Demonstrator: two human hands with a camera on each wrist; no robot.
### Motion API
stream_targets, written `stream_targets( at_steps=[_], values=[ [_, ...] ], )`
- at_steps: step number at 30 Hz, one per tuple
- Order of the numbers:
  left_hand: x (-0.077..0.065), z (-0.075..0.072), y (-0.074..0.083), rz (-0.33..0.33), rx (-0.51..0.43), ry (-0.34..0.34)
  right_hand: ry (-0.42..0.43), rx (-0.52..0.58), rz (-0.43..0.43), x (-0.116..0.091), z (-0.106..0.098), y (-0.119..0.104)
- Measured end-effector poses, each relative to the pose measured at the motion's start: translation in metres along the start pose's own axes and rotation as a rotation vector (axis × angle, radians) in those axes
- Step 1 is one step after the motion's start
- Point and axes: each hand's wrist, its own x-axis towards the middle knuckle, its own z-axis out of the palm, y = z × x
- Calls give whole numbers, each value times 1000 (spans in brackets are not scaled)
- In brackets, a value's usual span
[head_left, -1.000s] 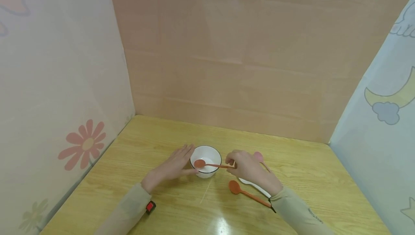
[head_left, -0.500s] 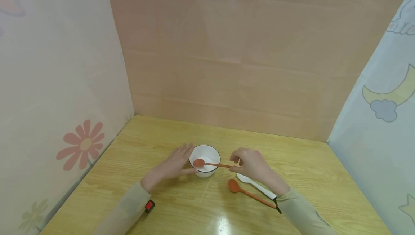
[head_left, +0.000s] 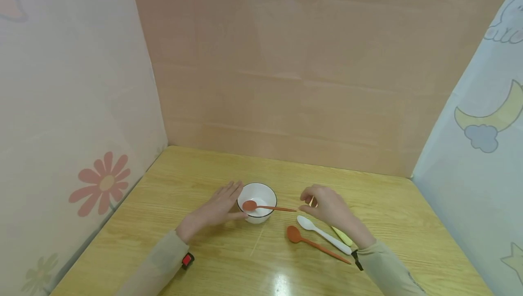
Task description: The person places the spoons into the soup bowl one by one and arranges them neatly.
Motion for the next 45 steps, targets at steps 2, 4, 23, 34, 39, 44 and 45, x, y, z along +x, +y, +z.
stream_targets(
  at_steps=[2,4,23,34,39,44,45],
  values=[
    [0,1,-1,0,3,4,-1,-1,14,-2,-1,3],
    [0,1,-2,3,6,9,-4,4,38,-3,-1,6],
    [0,1,-2,-4,19,9,-28,55,173,-18,2,43],
    [1,2,-2,-3,28,9,-27,66,237,-33,3,64],
    [1,2,-2,-6,30,8,-37,62,258,-38,4,72],
    [0,1,-1,-9,25,9,-34,60,261,-43,5,79],
    [0,1,-1,-8,24,10,-33,59,260,-44,5,80]
  ],
)
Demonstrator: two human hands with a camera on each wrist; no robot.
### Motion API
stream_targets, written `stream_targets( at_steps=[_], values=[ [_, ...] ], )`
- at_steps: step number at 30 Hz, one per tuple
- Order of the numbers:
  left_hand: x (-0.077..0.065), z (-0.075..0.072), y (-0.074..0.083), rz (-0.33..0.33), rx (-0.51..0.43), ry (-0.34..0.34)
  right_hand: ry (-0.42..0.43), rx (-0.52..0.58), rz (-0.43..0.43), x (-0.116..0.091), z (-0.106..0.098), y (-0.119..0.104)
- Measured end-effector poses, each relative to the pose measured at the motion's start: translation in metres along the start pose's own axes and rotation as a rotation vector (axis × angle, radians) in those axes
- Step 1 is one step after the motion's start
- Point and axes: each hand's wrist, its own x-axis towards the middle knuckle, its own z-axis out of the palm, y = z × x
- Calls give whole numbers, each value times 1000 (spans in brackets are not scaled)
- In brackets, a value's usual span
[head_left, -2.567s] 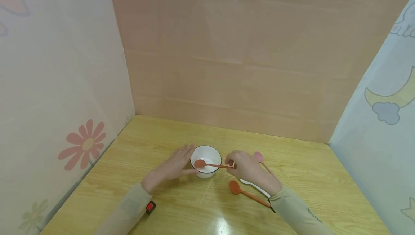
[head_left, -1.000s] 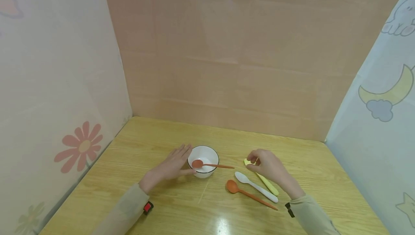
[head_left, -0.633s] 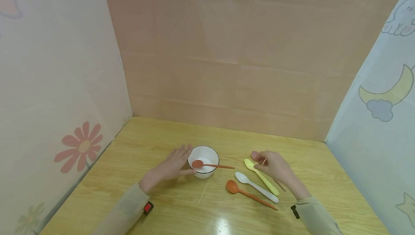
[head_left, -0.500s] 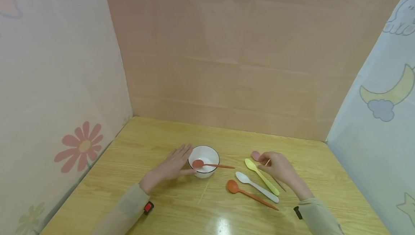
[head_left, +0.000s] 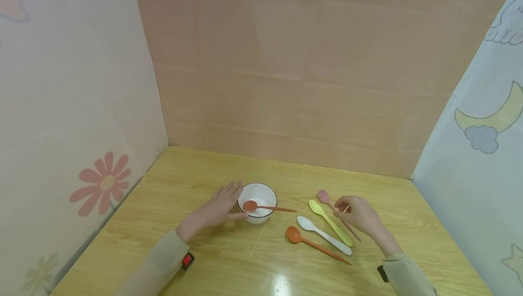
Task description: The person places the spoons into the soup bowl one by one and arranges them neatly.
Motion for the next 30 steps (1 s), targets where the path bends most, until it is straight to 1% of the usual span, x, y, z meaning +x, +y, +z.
stream_targets(
  at_steps=[6,12,19,26,30],
  values=[
    [1,2,-2,8,11,0,3,7,-7,-2,1,8],
    [2,2,-3,18,16,8,-3,24,26,-5,5,15],
    [1,1,-1,18,4,11,3,36,22,-7,8,25],
    [0,0,0,18,-2,8,-13,61,70,-10,9,31],
    [0,0,-1,21,-8,12,-19,76,81,-12,11,36]
  ],
)
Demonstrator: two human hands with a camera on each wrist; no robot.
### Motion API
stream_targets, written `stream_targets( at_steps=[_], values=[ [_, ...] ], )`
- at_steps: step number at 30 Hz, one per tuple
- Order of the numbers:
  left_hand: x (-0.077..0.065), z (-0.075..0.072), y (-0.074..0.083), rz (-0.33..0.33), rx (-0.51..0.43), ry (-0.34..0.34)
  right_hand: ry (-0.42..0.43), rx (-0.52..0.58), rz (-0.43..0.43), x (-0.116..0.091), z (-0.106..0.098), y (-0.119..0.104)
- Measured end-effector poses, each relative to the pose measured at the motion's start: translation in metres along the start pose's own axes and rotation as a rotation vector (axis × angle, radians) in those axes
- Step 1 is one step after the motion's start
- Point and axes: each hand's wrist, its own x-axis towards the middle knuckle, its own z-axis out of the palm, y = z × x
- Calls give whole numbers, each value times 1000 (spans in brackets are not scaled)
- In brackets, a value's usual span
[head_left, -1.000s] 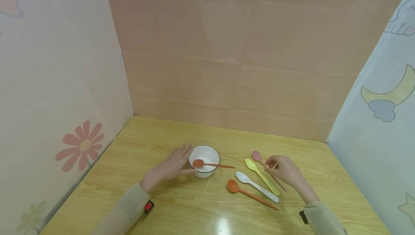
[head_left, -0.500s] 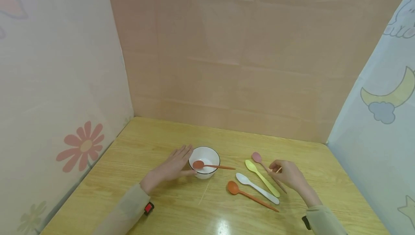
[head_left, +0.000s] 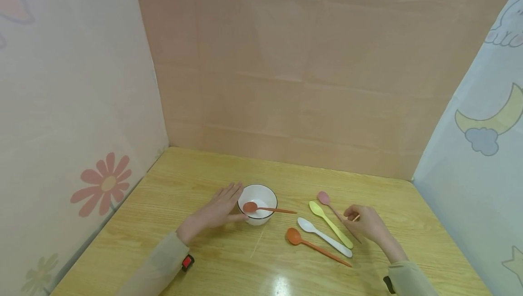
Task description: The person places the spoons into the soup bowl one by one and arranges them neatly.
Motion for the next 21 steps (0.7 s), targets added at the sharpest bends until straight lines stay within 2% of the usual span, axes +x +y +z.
stream_targets(
  at_steps=[10,16,21],
  values=[
    [0,0,0,-2,-9,0,-11,-10,35,-2,5,14],
    [-1,0,1,0,-3,5,-39,-4,94,-3,8,20],
    [0,0,1,-8,-2,2,-42,-7,95,-5,8,22]
  ],
)
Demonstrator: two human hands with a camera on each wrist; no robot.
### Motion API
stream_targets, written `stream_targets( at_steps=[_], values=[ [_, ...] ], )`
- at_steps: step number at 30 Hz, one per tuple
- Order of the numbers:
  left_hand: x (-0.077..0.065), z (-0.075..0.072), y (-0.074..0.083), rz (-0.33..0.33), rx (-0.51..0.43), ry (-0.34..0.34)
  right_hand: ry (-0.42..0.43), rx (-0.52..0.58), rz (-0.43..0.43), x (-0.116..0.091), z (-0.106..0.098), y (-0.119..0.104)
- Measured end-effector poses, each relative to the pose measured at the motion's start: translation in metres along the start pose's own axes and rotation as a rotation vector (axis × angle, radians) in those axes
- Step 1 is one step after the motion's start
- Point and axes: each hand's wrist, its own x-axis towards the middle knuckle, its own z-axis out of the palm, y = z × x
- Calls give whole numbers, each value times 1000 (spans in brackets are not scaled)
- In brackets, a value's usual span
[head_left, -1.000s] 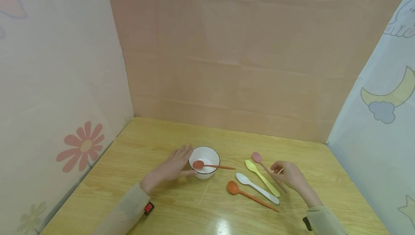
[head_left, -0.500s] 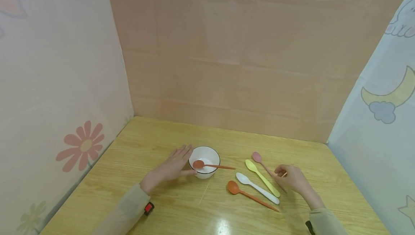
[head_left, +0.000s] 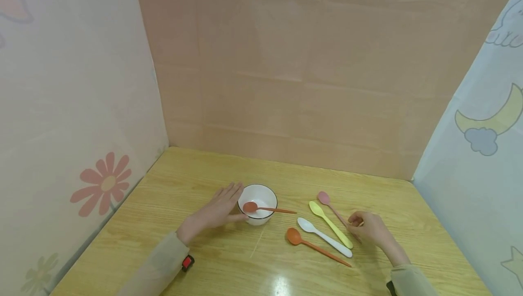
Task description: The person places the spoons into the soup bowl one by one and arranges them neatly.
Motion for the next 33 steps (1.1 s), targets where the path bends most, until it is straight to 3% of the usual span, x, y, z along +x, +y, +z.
stream_targets(
  at_steps=[33],
  values=[
    [-2,0,-1,6,-1,2,-17,24,20,5,8,8]
  ],
)
